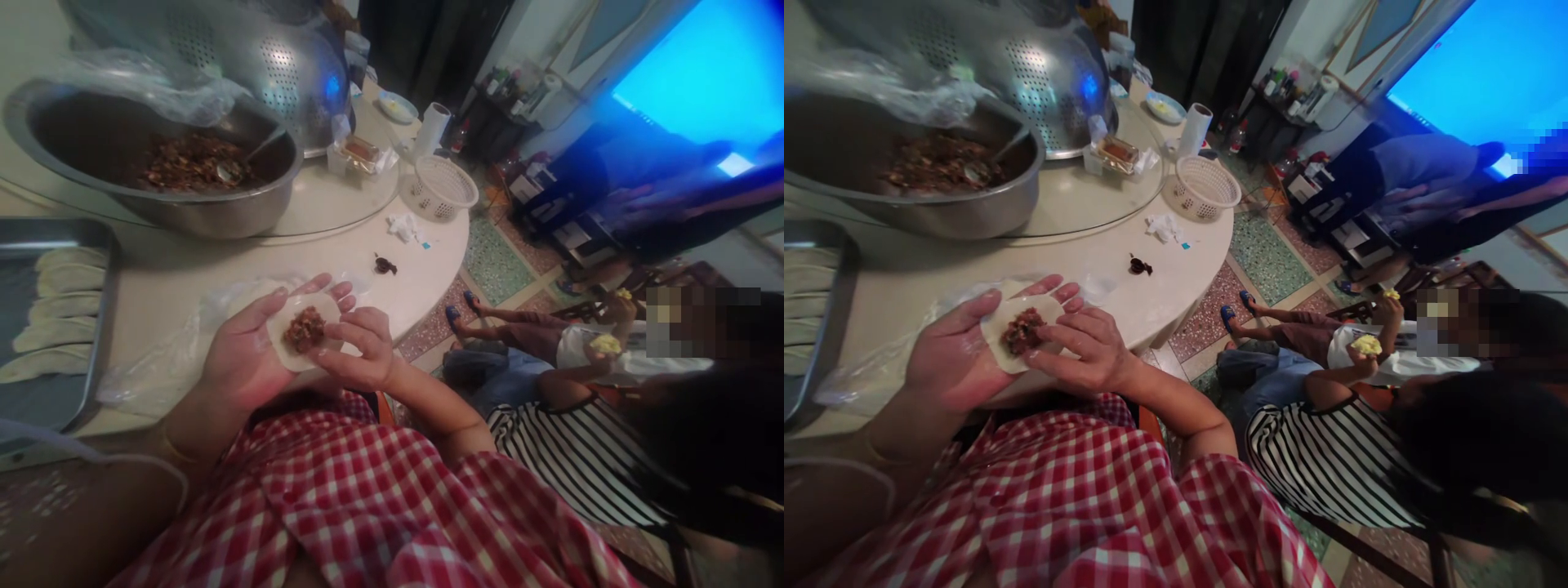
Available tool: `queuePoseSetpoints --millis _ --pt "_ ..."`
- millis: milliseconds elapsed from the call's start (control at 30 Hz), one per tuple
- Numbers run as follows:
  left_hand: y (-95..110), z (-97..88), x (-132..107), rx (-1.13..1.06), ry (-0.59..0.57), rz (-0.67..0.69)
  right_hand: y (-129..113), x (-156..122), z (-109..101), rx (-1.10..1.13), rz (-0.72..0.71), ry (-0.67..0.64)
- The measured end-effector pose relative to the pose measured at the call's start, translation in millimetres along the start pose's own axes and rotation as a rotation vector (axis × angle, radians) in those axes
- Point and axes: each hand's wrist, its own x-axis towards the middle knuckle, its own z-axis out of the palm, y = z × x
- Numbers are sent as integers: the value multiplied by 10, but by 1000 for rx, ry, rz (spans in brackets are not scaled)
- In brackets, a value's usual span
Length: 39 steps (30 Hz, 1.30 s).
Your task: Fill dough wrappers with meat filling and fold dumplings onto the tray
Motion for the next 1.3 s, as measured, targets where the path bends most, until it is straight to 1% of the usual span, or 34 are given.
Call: queuePoseSetpoints --millis 67,100,133,233,267,300,333,433,533,600,700,800,867,967,1133,1200,1300 --pt "-13 -16 7 24 19 -4 -32 -12 24 29 1 14" --pt "-19 -24 11 37 24 -1 -43 -42 39 43 8 -7" --pt "-25 -31 15 53 29 6 -50 -83 55 63 19 -56" --pt "-44 -29 19 92 51 31 -59 -221 97 114 77 -294" --pt "-50 -20 17 96 64 33 -63 -251 106 115 91 -345" --pt "-55 -8 14 98 80 35 -70 -268 114 100 102 -357" --pt "-59 4 10 99 98 35 -80 -269 121 69 107 -338" --pt "-68 27 -1 112 140 44 -128 -216 133 -36 101 -218" --pt "-81 4 -4 130 139 49 -190 -151 137 -48 141 -116" --pt "-98 -29 -6 148 128 58 -228 -125 130 -29 218 -125" --pt "-133 -75 -19 203 90 99 -270 -87 111 -10 351 -226" --pt "-167 -95 -40 294 61 163 -293 -30 101 0 449 -254" --pt "-183 -97 -52 338 62 191 -300 7 104 2 464 -224" --pt "-199 -100 -62 360 67 200 -306 37 116 -5 438 -159" --pt "-207 -113 -70 429 142 191 -322 46 126 -43 468 -176" --pt "-210 -122 -69 437 156 178 -330 59 129 -41 467 -134" --pt "-222 -144 -64 433 139 178 -339 70 140 -19 457 -75"
